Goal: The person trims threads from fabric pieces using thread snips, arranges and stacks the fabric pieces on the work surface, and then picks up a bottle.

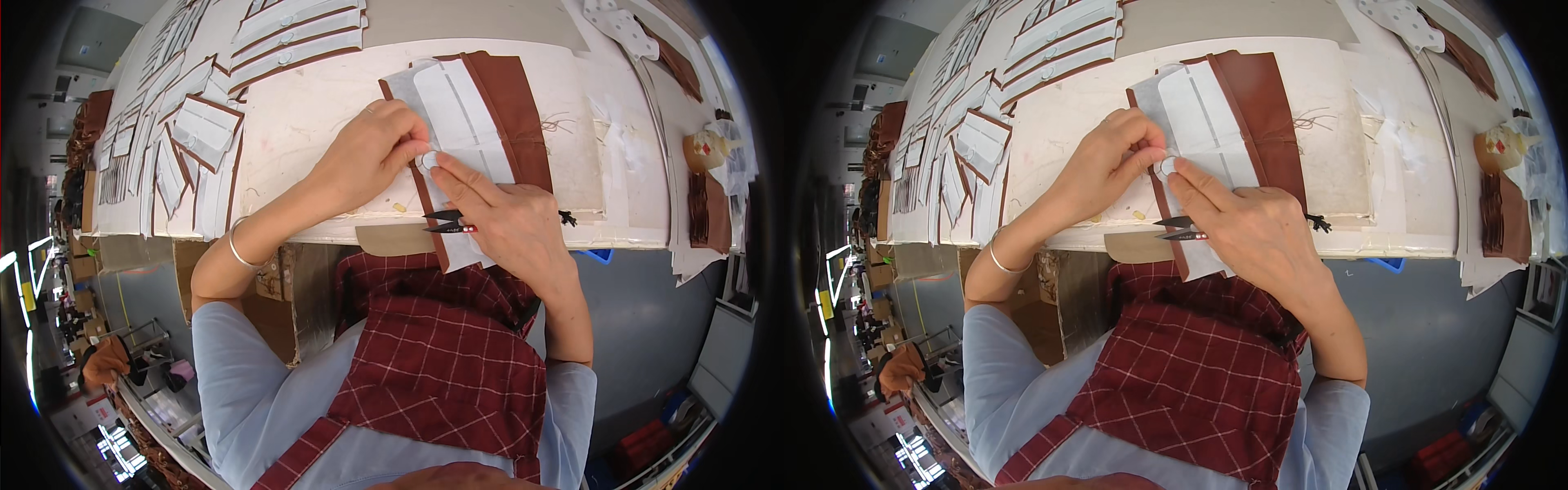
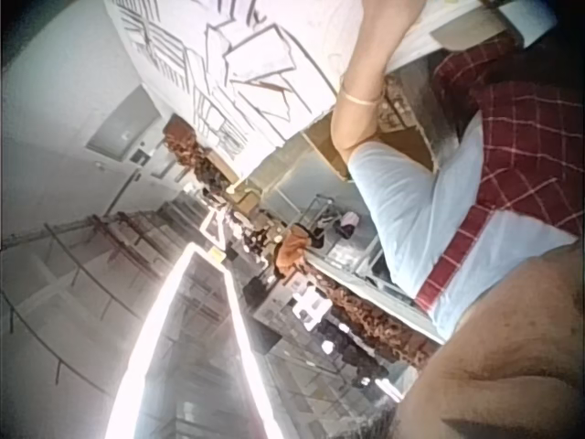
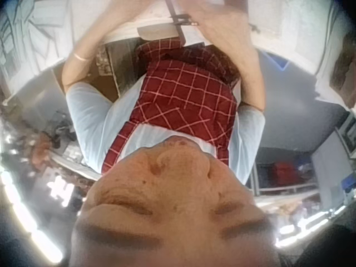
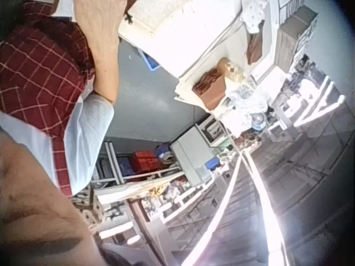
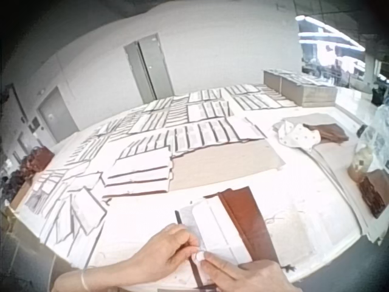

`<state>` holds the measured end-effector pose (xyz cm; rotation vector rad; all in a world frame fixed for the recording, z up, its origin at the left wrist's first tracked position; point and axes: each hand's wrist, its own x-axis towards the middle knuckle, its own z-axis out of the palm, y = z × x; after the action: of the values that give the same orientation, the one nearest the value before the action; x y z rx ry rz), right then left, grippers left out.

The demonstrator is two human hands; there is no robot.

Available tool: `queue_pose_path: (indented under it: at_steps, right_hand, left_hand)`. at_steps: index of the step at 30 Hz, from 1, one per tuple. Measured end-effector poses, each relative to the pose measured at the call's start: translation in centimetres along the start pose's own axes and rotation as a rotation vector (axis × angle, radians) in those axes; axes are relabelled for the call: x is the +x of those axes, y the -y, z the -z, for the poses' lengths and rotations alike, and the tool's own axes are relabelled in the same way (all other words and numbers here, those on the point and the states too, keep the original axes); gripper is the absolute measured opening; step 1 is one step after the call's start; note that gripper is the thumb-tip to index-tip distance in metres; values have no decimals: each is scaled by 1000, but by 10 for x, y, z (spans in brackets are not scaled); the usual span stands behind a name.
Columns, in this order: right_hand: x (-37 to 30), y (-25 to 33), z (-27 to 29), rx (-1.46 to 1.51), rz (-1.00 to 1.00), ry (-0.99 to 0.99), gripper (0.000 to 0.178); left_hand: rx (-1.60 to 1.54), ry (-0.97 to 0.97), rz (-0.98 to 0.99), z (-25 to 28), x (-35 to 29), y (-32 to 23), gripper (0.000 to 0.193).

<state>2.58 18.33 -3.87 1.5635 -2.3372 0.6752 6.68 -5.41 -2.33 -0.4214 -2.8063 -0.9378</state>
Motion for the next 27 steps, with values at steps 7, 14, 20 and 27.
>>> queue_pose_path:
  at_steps: [7, 14, 20, 27]
  right_hand:
    - [0, 1, 1, -23, 2, 17, 44]
    - [1, 0, 0, -20, 7, 8, 42]
    - [2, 0, 3, -15, -17, 37, 39]
    - [3, 1, 2, 17, -9, -1, 37]
  left_hand:
    - [-299, -30, 255, 3, 1, -9, 10]
    - [-158, -80, 263, 12, -5, -5, 12]
    - [64, 64, 356, 41, -33, -4, 14]
    - [30, -53, -12, 14, -23, -8, 17]
